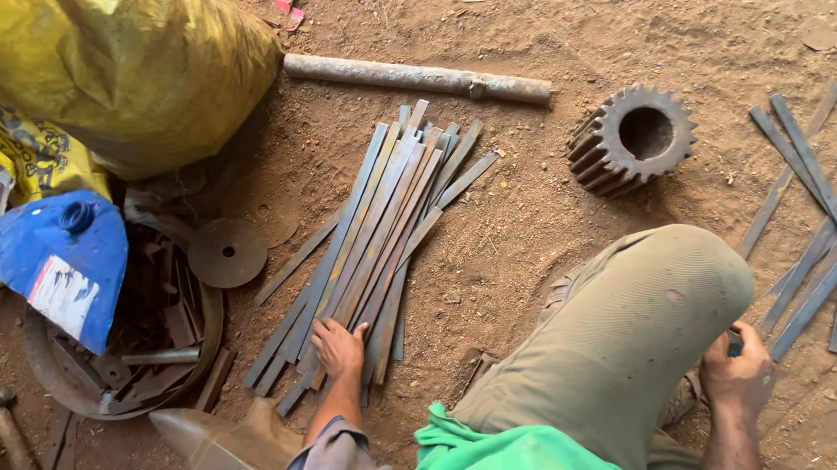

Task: The person sits on the ground and repeatedly hammers thin metal strips placed on a gear-shaped metal object. They pick up strips from a pile, position them on the gear, strike them with a hammer, and set them aside.

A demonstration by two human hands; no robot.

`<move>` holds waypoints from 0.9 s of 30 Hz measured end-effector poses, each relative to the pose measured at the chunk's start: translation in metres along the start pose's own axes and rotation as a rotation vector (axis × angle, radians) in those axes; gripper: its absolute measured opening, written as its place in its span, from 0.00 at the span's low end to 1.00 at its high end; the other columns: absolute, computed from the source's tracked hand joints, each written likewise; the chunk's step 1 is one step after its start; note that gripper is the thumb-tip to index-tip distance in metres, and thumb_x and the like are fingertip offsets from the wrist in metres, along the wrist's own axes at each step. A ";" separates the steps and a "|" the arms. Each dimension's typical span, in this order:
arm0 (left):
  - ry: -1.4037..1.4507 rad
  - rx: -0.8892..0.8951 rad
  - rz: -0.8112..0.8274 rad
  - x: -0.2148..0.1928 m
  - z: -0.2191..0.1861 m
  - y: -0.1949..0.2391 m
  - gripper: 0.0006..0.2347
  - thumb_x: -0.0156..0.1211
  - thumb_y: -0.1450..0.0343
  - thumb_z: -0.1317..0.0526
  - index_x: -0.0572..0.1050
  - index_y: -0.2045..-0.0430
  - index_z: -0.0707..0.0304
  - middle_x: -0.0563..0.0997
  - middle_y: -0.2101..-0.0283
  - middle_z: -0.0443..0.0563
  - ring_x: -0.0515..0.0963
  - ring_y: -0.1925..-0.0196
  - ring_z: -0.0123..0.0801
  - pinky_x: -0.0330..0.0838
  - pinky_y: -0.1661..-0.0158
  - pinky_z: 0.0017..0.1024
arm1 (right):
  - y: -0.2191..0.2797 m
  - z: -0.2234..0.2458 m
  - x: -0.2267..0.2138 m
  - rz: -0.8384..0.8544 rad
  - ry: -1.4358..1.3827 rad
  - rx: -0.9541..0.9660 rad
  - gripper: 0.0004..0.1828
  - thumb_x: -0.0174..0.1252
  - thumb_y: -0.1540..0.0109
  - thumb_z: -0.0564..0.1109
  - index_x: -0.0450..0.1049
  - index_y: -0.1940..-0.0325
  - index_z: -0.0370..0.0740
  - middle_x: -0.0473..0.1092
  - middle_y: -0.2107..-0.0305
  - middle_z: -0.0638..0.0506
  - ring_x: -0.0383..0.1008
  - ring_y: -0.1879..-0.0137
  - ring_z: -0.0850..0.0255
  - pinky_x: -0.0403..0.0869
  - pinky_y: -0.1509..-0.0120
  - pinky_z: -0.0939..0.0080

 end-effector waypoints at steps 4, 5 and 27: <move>0.021 0.084 -0.082 -0.001 0.005 0.010 0.22 0.66 0.33 0.46 0.73 0.55 0.65 0.71 0.43 0.59 0.71 0.39 0.50 0.69 0.43 0.49 | 0.003 0.004 -0.001 0.013 -0.012 0.075 0.26 0.53 0.31 0.63 0.80 0.50 0.38 0.77 0.61 0.35 0.79 0.56 0.41 0.74 0.54 0.43; 0.033 0.136 -0.104 -0.002 0.004 0.009 0.22 0.65 0.32 0.46 0.73 0.56 0.65 0.72 0.44 0.60 0.72 0.41 0.51 0.69 0.44 0.48 | 0.004 0.008 -0.001 0.005 -0.010 0.068 0.26 0.53 0.31 0.63 0.79 0.50 0.38 0.77 0.61 0.35 0.79 0.55 0.41 0.74 0.53 0.43; 0.479 0.371 -0.176 -0.045 0.001 0.074 0.19 0.60 0.28 0.47 0.80 0.60 0.67 0.82 0.68 0.70 0.81 0.63 0.63 0.74 0.63 0.50 | 0.040 -0.072 0.167 0.800 0.105 0.253 0.35 0.74 0.47 0.50 0.71 0.44 0.28 0.80 0.63 0.36 0.84 0.57 0.48 0.82 0.53 0.49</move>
Point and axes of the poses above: each hand's wrist, its own y-axis away from the middle knuckle, its own x-axis out of the palm, z = x × y, the point moved 10 cm from there along -y, towards the middle knuckle
